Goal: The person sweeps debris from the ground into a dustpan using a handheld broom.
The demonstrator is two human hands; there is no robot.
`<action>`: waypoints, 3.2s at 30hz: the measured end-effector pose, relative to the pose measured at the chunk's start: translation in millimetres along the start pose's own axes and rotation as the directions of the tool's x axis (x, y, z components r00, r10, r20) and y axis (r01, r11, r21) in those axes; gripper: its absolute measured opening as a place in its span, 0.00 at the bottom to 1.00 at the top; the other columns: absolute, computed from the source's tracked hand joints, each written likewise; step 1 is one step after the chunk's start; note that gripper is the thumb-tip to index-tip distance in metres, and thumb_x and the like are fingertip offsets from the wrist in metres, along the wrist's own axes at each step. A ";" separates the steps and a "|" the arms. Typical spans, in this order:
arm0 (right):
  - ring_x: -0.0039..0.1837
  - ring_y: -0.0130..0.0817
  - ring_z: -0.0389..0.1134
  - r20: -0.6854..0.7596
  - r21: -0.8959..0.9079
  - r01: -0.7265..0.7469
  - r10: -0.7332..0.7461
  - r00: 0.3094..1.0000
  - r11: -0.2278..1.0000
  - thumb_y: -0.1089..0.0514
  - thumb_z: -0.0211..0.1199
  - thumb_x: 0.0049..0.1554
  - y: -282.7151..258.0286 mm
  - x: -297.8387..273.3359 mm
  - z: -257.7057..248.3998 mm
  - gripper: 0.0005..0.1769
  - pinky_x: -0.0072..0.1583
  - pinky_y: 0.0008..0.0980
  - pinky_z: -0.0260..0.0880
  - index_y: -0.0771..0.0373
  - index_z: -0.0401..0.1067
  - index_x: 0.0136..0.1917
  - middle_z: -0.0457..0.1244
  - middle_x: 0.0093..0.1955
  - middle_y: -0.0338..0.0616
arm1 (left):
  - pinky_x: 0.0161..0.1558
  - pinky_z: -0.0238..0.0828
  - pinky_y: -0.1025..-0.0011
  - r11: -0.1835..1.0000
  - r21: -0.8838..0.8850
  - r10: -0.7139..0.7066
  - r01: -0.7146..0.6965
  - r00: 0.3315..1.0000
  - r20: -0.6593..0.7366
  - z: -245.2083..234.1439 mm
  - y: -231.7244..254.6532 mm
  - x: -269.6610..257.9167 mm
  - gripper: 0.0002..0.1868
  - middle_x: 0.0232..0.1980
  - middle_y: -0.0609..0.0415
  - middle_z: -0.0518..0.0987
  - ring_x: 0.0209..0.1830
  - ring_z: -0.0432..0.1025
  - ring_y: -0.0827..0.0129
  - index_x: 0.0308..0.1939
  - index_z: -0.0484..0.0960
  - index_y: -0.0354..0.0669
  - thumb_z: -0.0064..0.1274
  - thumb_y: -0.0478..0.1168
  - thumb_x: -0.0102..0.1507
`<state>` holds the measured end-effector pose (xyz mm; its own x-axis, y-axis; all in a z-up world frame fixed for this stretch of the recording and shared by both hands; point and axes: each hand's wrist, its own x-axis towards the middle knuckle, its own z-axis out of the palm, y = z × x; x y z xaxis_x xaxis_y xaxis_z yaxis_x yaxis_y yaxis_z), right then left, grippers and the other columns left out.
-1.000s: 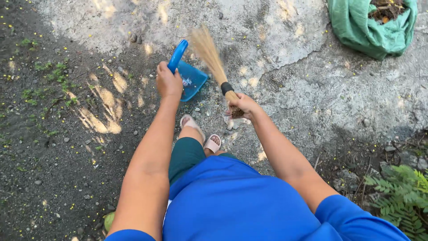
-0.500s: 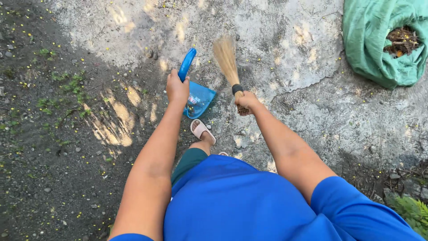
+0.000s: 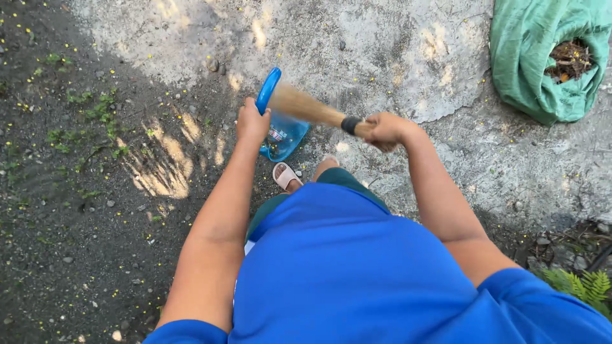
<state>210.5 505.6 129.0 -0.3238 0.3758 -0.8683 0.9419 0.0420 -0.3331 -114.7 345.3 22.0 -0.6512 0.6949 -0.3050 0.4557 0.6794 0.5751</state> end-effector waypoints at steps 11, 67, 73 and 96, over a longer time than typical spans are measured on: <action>0.46 0.43 0.69 0.076 -0.029 0.003 -0.001 0.997 1.000 0.50 0.71 0.51 33.7 92.6 26.9 0.24 0.46 0.44 0.72 0.64 0.77 0.57 0.68 0.50 0.53 | 0.53 0.72 0.49 0.997 -0.033 0.066 -0.065 0.997 0.040 19.6 6.4 1.4 0.26 0.49 0.36 0.79 0.50 0.76 0.41 0.58 0.79 0.43 0.65 0.50 0.60; 0.45 0.26 0.71 -0.071 0.699 0.003 0.066 0.995 0.715 0.53 0.72 0.47 270.2 -71.0 -49.6 0.31 0.44 0.33 0.73 0.49 0.70 0.64 0.71 0.49 0.36 | 0.49 0.73 0.50 0.875 -0.077 0.484 -0.478 0.868 0.113 165.5 276.2 -13.5 0.18 0.55 0.39 0.74 0.47 0.75 0.40 0.52 0.79 0.36 0.60 0.41 0.61; 0.42 0.32 0.68 -0.112 0.386 0.027 0.017 0.994 0.922 0.54 0.72 0.49 223.1 -4.4 -92.2 0.29 0.43 0.36 0.69 0.62 0.76 0.63 0.69 0.42 0.42 | 0.51 0.73 0.52 0.946 -0.078 0.307 -0.314 0.947 -0.093 126.4 245.7 20.1 0.15 0.56 0.40 0.74 0.48 0.75 0.42 0.48 0.80 0.38 0.60 0.41 0.61; 0.33 0.35 0.65 -0.096 0.524 0.096 -0.053 0.994 0.846 0.56 0.69 0.51 -1.8 196.4 -147.8 0.23 0.33 0.41 0.68 0.62 0.72 0.60 0.65 0.40 0.45 | 0.51 0.71 0.52 0.991 -0.135 -0.081 0.019 0.881 -0.467 -5.2 72.5 98.1 0.14 0.48 0.42 0.73 0.48 0.73 0.42 0.47 0.79 0.39 0.61 0.38 0.59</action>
<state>158.4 716.2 13.5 -0.3634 0.4598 -0.8103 0.7198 -0.4137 -0.5575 -148.7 461.5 37.7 -0.8935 0.4473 0.0396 0.3572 0.6547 0.6662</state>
